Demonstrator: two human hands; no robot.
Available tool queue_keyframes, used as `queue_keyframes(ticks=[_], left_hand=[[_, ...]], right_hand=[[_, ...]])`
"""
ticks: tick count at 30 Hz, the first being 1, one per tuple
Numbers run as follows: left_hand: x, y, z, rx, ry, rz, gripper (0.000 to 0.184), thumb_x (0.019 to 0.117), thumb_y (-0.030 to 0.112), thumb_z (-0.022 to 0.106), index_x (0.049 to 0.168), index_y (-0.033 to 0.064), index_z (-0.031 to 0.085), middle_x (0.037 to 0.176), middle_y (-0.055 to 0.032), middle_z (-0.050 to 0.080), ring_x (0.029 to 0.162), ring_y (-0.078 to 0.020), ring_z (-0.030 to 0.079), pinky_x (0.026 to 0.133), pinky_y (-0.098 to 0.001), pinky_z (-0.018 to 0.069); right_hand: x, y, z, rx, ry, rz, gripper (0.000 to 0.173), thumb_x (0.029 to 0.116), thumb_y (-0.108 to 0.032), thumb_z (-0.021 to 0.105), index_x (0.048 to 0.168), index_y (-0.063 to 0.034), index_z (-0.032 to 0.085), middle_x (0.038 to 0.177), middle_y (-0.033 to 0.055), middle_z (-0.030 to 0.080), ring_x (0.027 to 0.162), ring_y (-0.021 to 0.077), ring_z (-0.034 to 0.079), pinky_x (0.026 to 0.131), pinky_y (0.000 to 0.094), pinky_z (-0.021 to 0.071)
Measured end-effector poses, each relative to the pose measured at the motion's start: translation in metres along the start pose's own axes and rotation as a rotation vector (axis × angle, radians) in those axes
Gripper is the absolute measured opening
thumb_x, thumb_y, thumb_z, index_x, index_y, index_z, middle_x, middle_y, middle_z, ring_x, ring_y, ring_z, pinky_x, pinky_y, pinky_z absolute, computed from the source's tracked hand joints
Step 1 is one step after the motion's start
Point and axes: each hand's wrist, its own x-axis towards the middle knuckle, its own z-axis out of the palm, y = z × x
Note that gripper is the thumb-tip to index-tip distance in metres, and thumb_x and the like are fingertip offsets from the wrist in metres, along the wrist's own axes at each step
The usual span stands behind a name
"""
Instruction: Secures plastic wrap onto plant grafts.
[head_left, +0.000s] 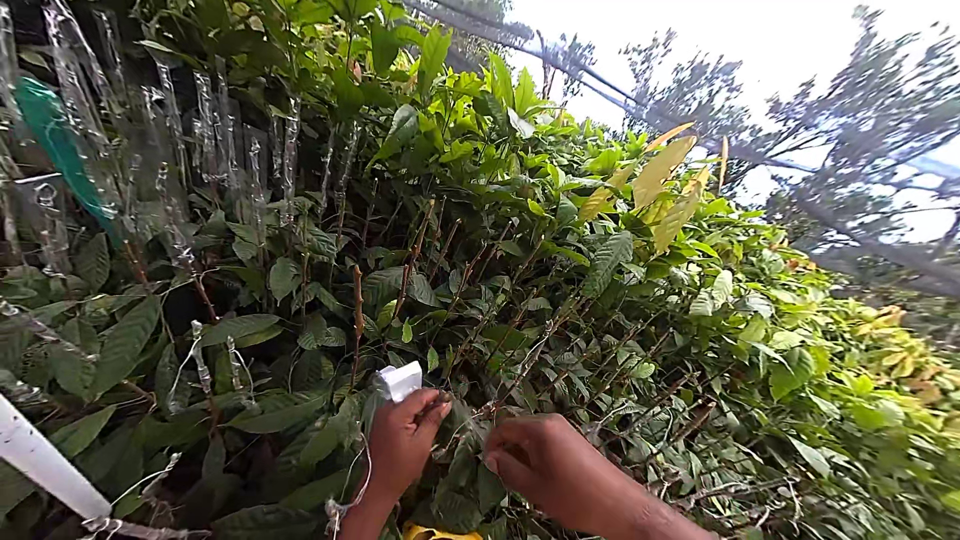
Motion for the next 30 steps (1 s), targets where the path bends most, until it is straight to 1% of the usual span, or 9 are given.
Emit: queue_keyframes(ticks=[4, 8, 12, 17, 21, 24, 25, 27, 30], left_hand=[[-0.015, 0.004, 0.024, 0.099, -0.145, 0.169, 0.017, 0.0927, 0.022, 0.065, 0.089, 0.0113, 0.078, 0.083, -0.0042, 0.075, 0.080, -0.0160, 0.073, 0.073, -0.0427, 0.0603], [-0.009, 0.008, 0.001, -0.146, -0.278, -0.055, 0.022, 0.0982, 0.014, 0.063, 0.113, 0.0011, 0.073, 0.099, -0.0070, 0.075, 0.076, -0.0110, 0.072, 0.071, -0.0303, 0.0633], [-0.001, 0.010, -0.003, -0.189, -0.154, -0.088, 0.018, 0.0918, 0.009, 0.062, 0.104, 0.0026, 0.075, 0.091, 0.0002, 0.075, 0.078, -0.0011, 0.069, 0.074, -0.0221, 0.0595], [-0.004, 0.006, -0.008, -0.334, -0.102, -0.237, 0.017, 0.0942, 0.013, 0.070, 0.107, 0.0013, 0.072, 0.089, -0.0013, 0.073, 0.060, -0.0038, 0.061, 0.055, -0.0211, 0.0529], [0.009, 0.004, -0.015, -0.322, 0.043, -0.239, 0.016, 0.0926, 0.012, 0.070, 0.105, 0.0022, 0.071, 0.086, 0.0017, 0.071, 0.057, 0.0001, 0.058, 0.053, -0.0159, 0.0498], [0.003, 0.008, -0.008, -0.148, -0.035, -0.124, 0.018, 0.0899, 0.011, 0.069, 0.104, -0.0004, 0.072, 0.089, -0.0007, 0.073, 0.075, 0.0001, 0.067, 0.073, -0.0197, 0.0574], [0.001, 0.007, -0.004, -0.148, -0.029, -0.103, 0.021, 0.0868, 0.009, 0.069, 0.105, -0.0019, 0.069, 0.086, 0.0004, 0.072, 0.072, 0.0014, 0.065, 0.070, -0.0190, 0.0565], [-0.002, 0.001, -0.004, -0.284, -0.072, -0.091, 0.038, 0.0908, 0.007, 0.071, 0.126, -0.0035, 0.060, 0.097, -0.0010, 0.072, 0.076, -0.0030, 0.068, 0.069, -0.0212, 0.0598], [-0.002, -0.010, -0.007, -0.361, -0.032, -0.032, 0.028, 0.0938, 0.013, 0.071, 0.118, -0.0002, 0.069, 0.098, -0.0007, 0.075, 0.078, -0.0040, 0.069, 0.071, -0.0219, 0.0600]], right_hand=[[0.030, -0.013, -0.002, -0.383, 0.029, -0.197, 0.018, 0.0994, -0.011, 0.056, 0.099, -0.0020, 0.072, 0.100, 0.0184, 0.068, 0.094, 0.0356, 0.069, 0.079, 0.0536, 0.0577], [0.065, 0.013, 0.005, -0.477, -0.132, 0.089, 0.029, 0.1074, -0.018, 0.048, 0.127, -0.0066, 0.066, 0.130, 0.0232, 0.061, 0.115, 0.0444, 0.063, 0.091, 0.0637, 0.0526], [0.043, -0.034, 0.031, -0.628, -0.083, -0.090, 0.025, 0.0975, 0.000, 0.054, 0.120, 0.0028, 0.064, 0.118, 0.0253, 0.064, 0.110, 0.0453, 0.065, 0.078, 0.0581, 0.0559], [0.075, 0.024, 0.016, -0.457, 0.017, -0.163, 0.023, 0.1029, -0.014, 0.053, 0.114, -0.0071, 0.073, 0.121, 0.0174, 0.068, 0.113, 0.0403, 0.065, 0.091, 0.0614, 0.0535], [0.030, -0.016, 0.087, -0.448, -0.014, -0.526, 0.011, 0.0922, 0.000, 0.065, 0.100, -0.0006, 0.073, 0.099, 0.0173, 0.070, 0.086, 0.0361, 0.071, 0.068, 0.0525, 0.0597], [0.051, -0.035, 0.043, -0.410, 0.025, -0.381, 0.018, 0.0968, -0.003, 0.060, 0.112, -0.0026, 0.071, 0.111, 0.0187, 0.069, 0.097, 0.0392, 0.070, 0.076, 0.0591, 0.0587], [0.064, -0.027, 0.026, -0.351, 0.151, -0.329, 0.018, 0.0989, -0.007, 0.058, 0.109, -0.0042, 0.073, 0.109, 0.0171, 0.070, 0.100, 0.0368, 0.070, 0.081, 0.0571, 0.0585], [0.084, 0.001, 0.008, -0.096, 0.258, -0.147, 0.024, 0.1023, -0.021, 0.059, 0.107, -0.0057, 0.077, 0.104, 0.0124, 0.070, 0.100, 0.0263, 0.067, 0.089, 0.0467, 0.0552], [0.087, 0.035, 0.018, 0.429, 0.053, 0.073, 0.024, 0.1005, -0.027, 0.066, 0.103, -0.0043, 0.074, 0.085, 0.0021, 0.066, 0.072, 0.0086, 0.058, 0.068, 0.0287, 0.0503]])
